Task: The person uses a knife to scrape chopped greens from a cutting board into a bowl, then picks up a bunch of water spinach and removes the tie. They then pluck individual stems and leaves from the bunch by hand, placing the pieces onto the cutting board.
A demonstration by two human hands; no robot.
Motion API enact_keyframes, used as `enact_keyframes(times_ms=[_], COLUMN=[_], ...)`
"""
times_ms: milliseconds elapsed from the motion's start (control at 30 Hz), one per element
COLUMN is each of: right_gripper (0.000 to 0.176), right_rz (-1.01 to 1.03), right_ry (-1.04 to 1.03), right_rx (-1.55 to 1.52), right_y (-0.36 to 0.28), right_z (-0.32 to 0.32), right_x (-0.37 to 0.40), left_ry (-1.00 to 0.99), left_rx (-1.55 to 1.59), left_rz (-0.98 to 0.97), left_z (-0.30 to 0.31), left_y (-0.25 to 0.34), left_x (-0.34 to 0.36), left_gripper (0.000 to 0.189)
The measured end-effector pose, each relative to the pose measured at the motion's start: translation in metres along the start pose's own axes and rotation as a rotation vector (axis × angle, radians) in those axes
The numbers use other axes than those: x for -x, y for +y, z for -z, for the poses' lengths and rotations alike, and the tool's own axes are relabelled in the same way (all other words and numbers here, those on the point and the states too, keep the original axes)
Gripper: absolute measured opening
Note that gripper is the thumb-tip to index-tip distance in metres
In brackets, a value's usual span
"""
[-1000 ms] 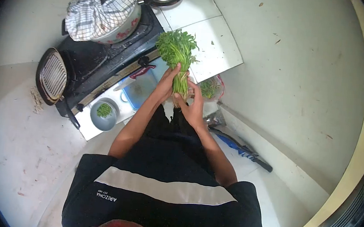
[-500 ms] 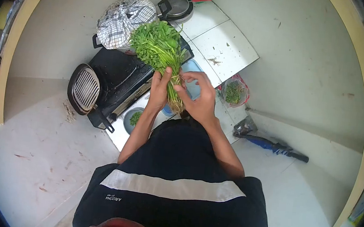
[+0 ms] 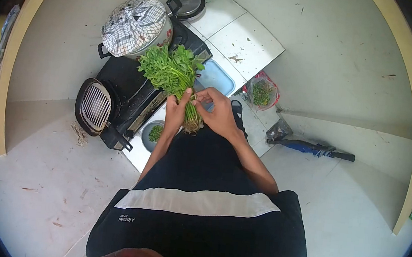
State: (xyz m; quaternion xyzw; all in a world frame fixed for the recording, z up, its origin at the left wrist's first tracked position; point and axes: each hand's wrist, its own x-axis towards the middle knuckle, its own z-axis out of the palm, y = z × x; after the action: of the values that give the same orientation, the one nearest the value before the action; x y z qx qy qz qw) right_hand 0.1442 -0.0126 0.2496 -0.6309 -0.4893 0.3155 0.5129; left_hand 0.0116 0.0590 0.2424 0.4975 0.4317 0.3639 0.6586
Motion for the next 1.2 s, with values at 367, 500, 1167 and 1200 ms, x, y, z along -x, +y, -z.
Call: enact_keyframes(times_ms=[367,500,1167,1200], right_gripper=[0.018,0.017,0.022,0.023], right_rz=[-0.205,-0.142,-0.796,-0.820], right_ry=[-0.164,-0.167,-0.537,-0.585], right_rx=[-0.278,-0.160,-1.040,-1.053], right_y=[-0.012,-0.015,0.018,0.022], right_z=[0.005,0.007,0.004,0.004], right_x=[-0.011,-0.016,-0.019,-0.019], left_ry=[-0.036,-0.003,-0.123,-0.139], left_rx=[0.134,0.156,-0.091,-0.050], left_rz=[0.138,0.155,0.068,0.047], left_z=[0.019,0.022,0.048,0.047], left_y=[-0.014,-0.003,-0.019,-0.013], left_x=[-0.013,-0.011,-0.018,-0.017], left_gripper=[0.031,0.034,0.035,0.034])
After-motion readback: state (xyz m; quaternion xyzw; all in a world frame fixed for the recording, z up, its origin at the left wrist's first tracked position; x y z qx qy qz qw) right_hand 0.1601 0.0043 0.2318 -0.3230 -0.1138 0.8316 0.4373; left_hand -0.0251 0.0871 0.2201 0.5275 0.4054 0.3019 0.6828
